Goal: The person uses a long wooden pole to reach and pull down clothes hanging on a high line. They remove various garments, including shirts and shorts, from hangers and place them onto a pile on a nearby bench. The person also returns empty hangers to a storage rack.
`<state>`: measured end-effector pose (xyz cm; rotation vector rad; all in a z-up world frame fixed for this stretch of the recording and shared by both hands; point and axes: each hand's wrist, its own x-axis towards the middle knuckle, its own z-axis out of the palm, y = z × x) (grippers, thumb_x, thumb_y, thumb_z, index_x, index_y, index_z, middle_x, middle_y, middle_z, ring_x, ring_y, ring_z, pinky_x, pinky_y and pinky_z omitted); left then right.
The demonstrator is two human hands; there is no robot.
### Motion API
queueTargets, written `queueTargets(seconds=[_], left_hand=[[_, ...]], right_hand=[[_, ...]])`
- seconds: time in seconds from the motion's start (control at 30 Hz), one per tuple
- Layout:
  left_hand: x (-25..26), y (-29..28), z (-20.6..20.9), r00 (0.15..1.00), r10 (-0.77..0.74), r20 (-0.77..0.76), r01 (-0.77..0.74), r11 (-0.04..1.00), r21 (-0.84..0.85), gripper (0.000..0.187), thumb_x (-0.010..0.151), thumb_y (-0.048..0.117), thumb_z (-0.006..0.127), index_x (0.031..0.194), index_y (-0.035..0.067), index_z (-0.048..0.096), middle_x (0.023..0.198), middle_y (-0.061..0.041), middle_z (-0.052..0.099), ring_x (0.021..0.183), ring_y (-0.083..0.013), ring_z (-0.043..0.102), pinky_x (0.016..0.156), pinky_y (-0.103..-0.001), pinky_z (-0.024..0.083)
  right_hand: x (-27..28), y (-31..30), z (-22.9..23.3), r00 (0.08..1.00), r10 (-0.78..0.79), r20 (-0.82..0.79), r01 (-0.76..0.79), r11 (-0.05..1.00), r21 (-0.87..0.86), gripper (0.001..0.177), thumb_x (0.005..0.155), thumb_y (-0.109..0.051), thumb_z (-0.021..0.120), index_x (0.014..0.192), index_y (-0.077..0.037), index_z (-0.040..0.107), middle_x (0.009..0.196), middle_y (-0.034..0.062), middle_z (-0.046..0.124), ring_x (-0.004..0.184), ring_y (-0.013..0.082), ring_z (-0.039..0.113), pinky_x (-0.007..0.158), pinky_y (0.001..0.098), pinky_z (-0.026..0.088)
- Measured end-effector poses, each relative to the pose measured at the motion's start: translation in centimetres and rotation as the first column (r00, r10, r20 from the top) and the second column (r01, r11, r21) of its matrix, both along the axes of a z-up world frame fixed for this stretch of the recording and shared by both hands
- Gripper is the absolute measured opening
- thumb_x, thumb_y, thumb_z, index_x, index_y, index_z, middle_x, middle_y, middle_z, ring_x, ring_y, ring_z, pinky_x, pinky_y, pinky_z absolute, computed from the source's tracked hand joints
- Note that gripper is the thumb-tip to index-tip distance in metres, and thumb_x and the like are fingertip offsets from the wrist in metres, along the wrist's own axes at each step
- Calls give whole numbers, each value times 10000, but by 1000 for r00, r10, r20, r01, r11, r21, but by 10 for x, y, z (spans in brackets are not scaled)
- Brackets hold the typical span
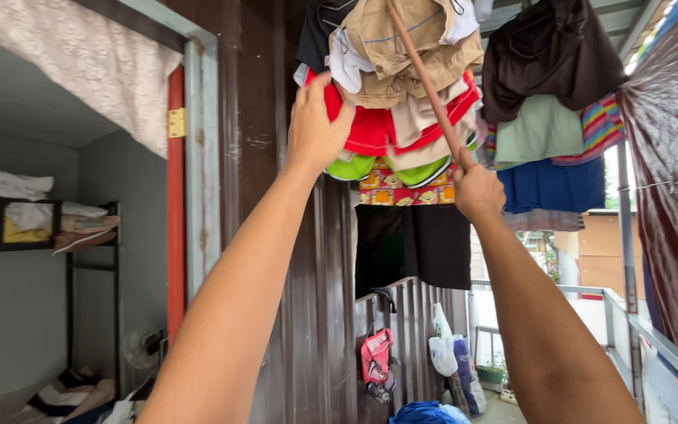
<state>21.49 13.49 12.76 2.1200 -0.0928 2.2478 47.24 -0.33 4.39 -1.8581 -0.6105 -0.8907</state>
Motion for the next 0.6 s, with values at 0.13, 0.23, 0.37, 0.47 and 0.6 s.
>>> queueTargets(seconds=[0.13,0.23,0.37,0.47,0.6], left_hand=[[18,18,-13,995,-51,-80,49,998,-34,613,911,330,685,1409,14,522,1429,-241,540,1302,-384,556,1076,-427,451],[24,29,-19,993,-30,-112,23,998,-61,634,913,335,697,1395,-41,527,1390,-287,567,1307,-398,555,1096,-431,437],[31,36,-20,989,-82,-127,66,990,-128,629,905,325,674,1396,-45,536,1368,-279,603,1294,-386,584,1092,-427,453],[37,37,-19,990,-93,-108,81,991,-110,624,915,316,686,1392,-57,537,1370,-287,602,1300,-382,591,1112,-418,455],[39,40,-17,987,-113,-117,106,992,-68,611,909,293,692,1383,-54,525,1389,-279,573,1290,-395,561,1081,-436,442]], right_hand=[[12,5,3,1000,-24,-15,24,1000,-4,472,1017,-424,498,1484,-482,460,1164,198,698,1103,426,658,918,534,525],[10,9,4,999,-48,14,48,999,-5,466,1027,-417,473,1491,-463,460,1144,197,705,1074,432,668,895,539,534],[12,5,-11,987,-111,113,114,993,-20,508,1019,-383,478,1525,-411,436,1068,239,708,985,459,681,841,564,535],[15,6,-40,977,-134,167,134,991,13,512,1023,-370,490,1532,-396,438,964,257,709,891,484,683,788,587,528],[16,5,-99,972,-140,189,135,990,40,531,1030,-349,504,1552,-357,407,817,247,699,747,487,677,684,609,512]])
